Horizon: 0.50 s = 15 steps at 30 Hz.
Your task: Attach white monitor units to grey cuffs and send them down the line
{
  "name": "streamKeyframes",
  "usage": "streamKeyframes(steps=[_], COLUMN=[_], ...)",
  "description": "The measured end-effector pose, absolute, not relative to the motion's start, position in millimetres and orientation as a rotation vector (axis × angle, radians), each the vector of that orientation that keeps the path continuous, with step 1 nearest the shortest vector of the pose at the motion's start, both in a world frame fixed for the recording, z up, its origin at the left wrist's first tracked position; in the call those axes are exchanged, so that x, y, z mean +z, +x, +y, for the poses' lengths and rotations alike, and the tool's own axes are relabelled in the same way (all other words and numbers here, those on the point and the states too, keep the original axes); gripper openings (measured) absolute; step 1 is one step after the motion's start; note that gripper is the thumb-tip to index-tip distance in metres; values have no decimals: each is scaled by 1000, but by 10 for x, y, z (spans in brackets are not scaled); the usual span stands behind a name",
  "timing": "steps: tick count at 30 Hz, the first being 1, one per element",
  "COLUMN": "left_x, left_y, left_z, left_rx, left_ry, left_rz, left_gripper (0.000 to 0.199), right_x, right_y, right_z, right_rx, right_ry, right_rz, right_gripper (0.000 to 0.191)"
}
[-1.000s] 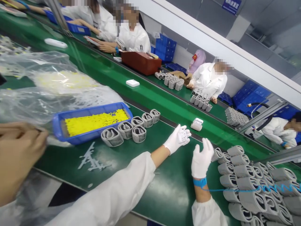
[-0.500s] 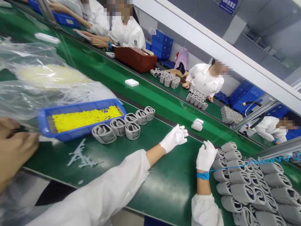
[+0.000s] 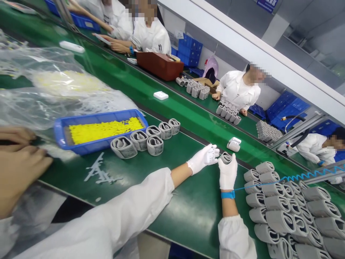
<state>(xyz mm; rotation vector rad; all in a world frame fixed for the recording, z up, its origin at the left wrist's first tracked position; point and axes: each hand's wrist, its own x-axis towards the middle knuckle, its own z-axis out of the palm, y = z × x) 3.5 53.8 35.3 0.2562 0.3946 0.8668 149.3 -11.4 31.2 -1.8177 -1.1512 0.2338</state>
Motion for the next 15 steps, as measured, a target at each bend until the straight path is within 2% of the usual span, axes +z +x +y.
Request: streamKeyframes(steps=[3,7,10,15], left_x=[332,369,408,390], left_y=[58,-35,-119,-141], left_z=[534,470,473,558], left_rx=[768,776,825,1005], left_ry=[279,336,261,205], left_rz=[382,404,374,298], left_gripper=[21,33,34,22], right_x=[308,297,289,346], right_y=[1482,1574,1632,1591], right_z=[-62,-21,-7,-91], right_rx=[370,495,593,1252], right_ry=[-1788,-1693,-1588,-1018], right_rz=[-1044,-944,-929,-735], right_gripper=[99,87,79,64])
